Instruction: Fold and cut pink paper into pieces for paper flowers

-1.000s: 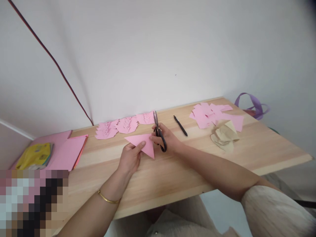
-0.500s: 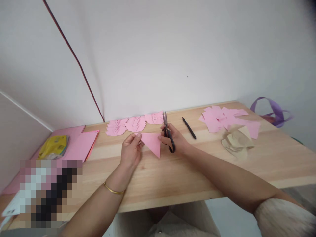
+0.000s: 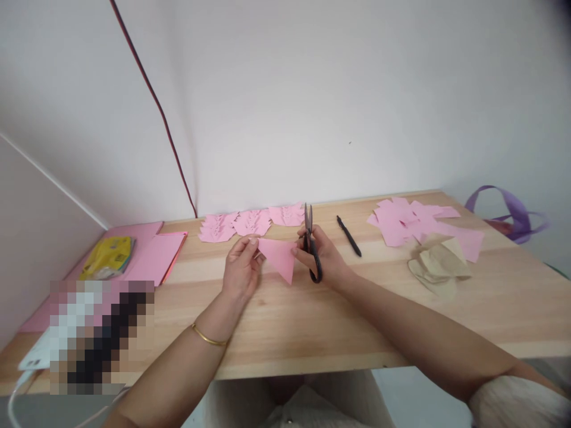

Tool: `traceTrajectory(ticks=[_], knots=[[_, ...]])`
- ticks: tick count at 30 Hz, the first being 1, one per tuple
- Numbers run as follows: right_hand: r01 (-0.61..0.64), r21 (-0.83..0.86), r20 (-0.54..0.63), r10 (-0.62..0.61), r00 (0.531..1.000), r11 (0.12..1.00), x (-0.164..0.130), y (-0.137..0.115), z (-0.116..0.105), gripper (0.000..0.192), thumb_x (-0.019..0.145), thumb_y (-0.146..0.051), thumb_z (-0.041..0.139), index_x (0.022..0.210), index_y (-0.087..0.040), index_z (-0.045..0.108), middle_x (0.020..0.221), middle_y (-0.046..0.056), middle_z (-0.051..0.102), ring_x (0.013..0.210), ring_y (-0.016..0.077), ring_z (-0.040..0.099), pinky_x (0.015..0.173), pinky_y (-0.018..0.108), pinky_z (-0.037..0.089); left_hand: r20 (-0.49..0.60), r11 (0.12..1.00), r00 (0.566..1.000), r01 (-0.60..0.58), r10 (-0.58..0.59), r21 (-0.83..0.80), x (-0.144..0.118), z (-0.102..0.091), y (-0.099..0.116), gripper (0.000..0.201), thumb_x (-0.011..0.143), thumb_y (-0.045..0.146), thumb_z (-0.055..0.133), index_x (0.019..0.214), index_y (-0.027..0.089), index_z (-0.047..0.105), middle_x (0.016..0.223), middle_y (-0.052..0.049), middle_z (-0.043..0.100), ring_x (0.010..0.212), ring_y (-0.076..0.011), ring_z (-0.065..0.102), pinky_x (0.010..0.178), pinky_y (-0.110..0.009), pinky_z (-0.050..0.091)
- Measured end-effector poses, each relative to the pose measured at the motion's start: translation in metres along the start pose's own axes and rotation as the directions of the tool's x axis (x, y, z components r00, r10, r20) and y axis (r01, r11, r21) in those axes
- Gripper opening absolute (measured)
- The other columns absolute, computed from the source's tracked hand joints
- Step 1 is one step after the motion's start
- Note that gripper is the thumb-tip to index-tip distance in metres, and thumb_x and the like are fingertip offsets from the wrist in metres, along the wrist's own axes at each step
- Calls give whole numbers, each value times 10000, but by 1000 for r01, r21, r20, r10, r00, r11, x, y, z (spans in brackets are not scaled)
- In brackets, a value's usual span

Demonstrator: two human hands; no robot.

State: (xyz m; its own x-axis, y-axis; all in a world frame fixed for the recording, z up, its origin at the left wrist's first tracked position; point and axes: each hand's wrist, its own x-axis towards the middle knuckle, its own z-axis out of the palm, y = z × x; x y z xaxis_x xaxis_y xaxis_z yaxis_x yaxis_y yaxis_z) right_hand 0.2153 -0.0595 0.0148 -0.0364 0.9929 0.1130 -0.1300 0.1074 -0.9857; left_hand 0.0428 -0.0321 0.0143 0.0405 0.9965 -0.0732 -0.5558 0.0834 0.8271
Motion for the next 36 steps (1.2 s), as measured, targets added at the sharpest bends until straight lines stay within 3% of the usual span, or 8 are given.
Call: traceTrajectory(ticks=[3,6,11,18,22,26,31,36], knots=[[19,-21,20,-19,1000,1000,-1,0,1,401,661,-307,690,945,-248,412,688,-51,490,634,107,470,585,255,388,76,994,992,98,-102,52,-3,0,-4,224,625,218,763,819,148,676,766,-32,674,718,-127,608,703,-260,466],[7,-27,36,-6,999,1000,-3,0,2,406,658,-308,692,951,-247,419,706,-47,499,642,107,480,594,257,397,113,993,989,88,-97,83,-6,2,-9,197,598,210,777,741,120,676,751,-62,688,711,-151,616,714,-286,469],[12,-30,53,-10,999,999,-3,1,2,397,669,-298,688,952,-253,414,708,-48,495,631,104,463,577,250,383,38,997,999,26,-28,72,-4,1,-7,171,567,206,791,656,134,664,656,-14,654,638,-106,583,637,-231,453],[10,-59,-26,-11,1000,998,-2,-3,-1,382,677,-343,681,937,-253,416,718,-37,495,672,118,481,604,263,388,-69,998,996,-64,62,-25,11,-7,22,179,609,235,773,719,147,662,685,4,631,599,-71,549,647,-230,469],[38,-40,-25,-39,999,998,-2,-4,-1,392,679,-355,685,939,-253,411,720,-41,488,668,112,471,623,264,390,28,1000,999,27,-27,-7,8,-7,17,279,644,256,752,896,163,674,828,-36,673,714,-115,603,687,-256,477],[40,-21,-29,-40,999,999,-3,-2,2,390,687,-351,685,945,-256,410,736,-37,496,674,115,478,613,258,386,147,994,985,82,-93,78,1,-5,0,175,641,186,747,795,138,680,792,-46,680,709,-118,604,706,-250,466],[88,-29,64,-86,994,996,-2,3,0,403,691,-328,698,972,-255,418,770,-21,526,713,125,503,649,271,402,118,997,991,53,-59,51,2,-5,-3,120,648,183,735,744,147,672,745,-23,672,689,-101,596,688,-225,464],[222,-331,129,-189,973,917,4,-3,-22,342,749,-361,646,1035,-237,506,739,-19,490,637,113,448,613,264,365,124,999,992,24,-29,49,2,-6,7,108,636,178,735,710,149,662,684,-8,651,613,-88,573,598,-203,451]])
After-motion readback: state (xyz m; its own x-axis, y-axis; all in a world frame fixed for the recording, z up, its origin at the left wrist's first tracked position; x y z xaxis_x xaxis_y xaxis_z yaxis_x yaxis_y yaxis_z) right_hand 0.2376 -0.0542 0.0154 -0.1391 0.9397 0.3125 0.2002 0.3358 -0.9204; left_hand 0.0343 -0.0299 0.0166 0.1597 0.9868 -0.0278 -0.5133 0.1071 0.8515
